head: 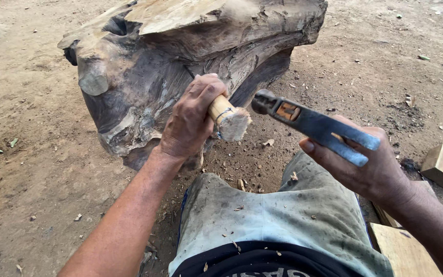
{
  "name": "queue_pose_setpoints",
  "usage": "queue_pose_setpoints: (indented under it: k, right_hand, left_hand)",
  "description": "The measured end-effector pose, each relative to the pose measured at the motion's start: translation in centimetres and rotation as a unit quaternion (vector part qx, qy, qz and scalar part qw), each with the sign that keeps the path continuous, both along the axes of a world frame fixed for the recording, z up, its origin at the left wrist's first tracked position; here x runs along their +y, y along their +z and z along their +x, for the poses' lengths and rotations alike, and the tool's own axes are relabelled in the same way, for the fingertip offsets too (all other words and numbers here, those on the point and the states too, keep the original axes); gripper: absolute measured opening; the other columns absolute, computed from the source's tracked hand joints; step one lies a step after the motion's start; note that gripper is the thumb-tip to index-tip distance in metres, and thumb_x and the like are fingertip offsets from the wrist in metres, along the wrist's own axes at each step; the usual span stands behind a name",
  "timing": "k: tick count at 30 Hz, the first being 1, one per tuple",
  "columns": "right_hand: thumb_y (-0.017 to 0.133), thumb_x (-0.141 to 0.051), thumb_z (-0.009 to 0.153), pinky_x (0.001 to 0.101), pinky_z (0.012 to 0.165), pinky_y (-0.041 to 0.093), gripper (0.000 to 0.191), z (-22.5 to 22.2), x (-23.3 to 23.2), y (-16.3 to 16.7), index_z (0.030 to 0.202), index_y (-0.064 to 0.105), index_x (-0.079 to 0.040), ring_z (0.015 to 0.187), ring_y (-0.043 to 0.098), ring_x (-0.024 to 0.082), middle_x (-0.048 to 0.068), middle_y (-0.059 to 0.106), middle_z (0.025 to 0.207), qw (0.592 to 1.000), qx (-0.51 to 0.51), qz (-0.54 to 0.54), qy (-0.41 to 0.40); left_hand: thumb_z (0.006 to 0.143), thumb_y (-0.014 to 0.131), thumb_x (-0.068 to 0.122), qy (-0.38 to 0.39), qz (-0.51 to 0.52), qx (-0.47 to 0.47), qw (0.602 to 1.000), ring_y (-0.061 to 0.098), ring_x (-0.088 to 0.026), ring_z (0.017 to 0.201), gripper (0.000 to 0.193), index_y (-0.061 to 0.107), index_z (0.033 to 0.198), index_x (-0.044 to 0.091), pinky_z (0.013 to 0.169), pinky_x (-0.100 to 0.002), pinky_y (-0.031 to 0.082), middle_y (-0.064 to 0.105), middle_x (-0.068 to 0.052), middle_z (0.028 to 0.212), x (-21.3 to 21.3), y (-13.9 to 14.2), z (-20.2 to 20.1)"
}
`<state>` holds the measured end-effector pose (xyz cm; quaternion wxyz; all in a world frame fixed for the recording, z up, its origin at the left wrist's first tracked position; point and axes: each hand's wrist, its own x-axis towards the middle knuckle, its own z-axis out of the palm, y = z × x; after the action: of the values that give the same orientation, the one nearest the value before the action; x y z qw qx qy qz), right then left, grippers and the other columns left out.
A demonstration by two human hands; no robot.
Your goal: The person uses a hammer and a chisel to carve a large piece of wood. They repeatedly strike the chisel to remove wood chips and shape the surface.
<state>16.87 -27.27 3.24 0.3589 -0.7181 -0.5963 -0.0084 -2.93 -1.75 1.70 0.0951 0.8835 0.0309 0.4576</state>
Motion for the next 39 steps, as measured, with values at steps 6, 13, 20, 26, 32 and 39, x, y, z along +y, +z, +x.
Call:
queue_pose_setpoints:
  k: [6,13,20,26,32,39]
  right_hand:
    - [0.073,-0.030,0.090,0.0282,0.053,0.061,0.024,1.0,0.2,-0.4,0.099,0.067,-0.009,0.060,0.074,0.011,0.003,0.073,0.075,0.990,-0.057,0.036,0.122]
    - [0.074,-0.031,0.090,0.0331,0.054,0.062,0.025,1.3,1.4,-0.4,0.098,0.065,-0.009,0.058,0.074,0.014,0.002,0.072,0.071,0.982,-0.094,0.026,0.163]
    - [0.078,-0.030,0.081,0.0395,0.053,0.057,0.029,1.2,2.0,-0.2,0.093,0.065,-0.008,0.058,0.072,0.021,0.007,0.068,0.069,0.972,-0.152,0.040,0.177]
    - [0.077,-0.031,0.080,0.0399,0.052,0.056,0.032,1.3,2.6,-0.7,0.095,0.064,-0.007,0.058,0.070,0.021,0.007,0.068,0.071,0.963,-0.174,0.054,0.196]
    - [0.074,-0.032,0.089,0.0390,0.054,0.056,0.023,1.2,4.1,0.0,0.087,0.062,-0.012,0.056,0.066,0.018,0.003,0.064,0.067,0.955,-0.245,0.009,0.167]
    - [0.074,-0.042,0.083,0.0385,0.050,0.057,0.036,1.3,4.5,0.8,0.087,0.061,-0.009,0.054,0.065,0.018,0.004,0.065,0.067,0.946,-0.240,0.071,0.205]
  left_hand:
    - [0.091,0.074,-0.006,-0.046,0.036,0.010,0.998,0.059,-0.035,0.134,0.036,0.057,0.120,0.007,0.122,-0.050,0.047,0.063,-0.013,0.126,0.7,-0.1,-1.3]
    - [0.085,0.075,-0.005,-0.048,0.054,0.035,0.997,0.059,-0.037,0.134,0.040,0.059,0.120,0.007,0.119,-0.049,0.050,0.063,-0.013,0.129,0.3,0.1,-1.7]
    - [0.085,0.077,-0.005,-0.057,0.058,0.042,0.996,0.059,-0.036,0.132,0.040,0.060,0.119,0.007,0.118,-0.050,0.050,0.063,-0.012,0.127,0.8,0.4,-2.2]
    - [0.085,0.075,-0.005,-0.063,0.075,0.048,0.994,0.060,-0.036,0.134,0.039,0.061,0.120,0.007,0.117,-0.050,0.049,0.064,-0.012,0.128,1.3,0.7,-2.3]
    - [0.086,0.073,-0.006,-0.070,0.063,0.053,0.994,0.060,-0.037,0.132,0.039,0.059,0.120,0.007,0.114,-0.047,0.052,0.064,-0.015,0.127,1.6,0.7,-2.4]
    - [0.096,0.066,-0.004,-0.092,0.076,0.004,0.993,0.063,-0.033,0.126,0.037,0.054,0.130,0.006,0.115,-0.048,0.053,0.067,-0.013,0.122,3.0,1.3,-0.9]
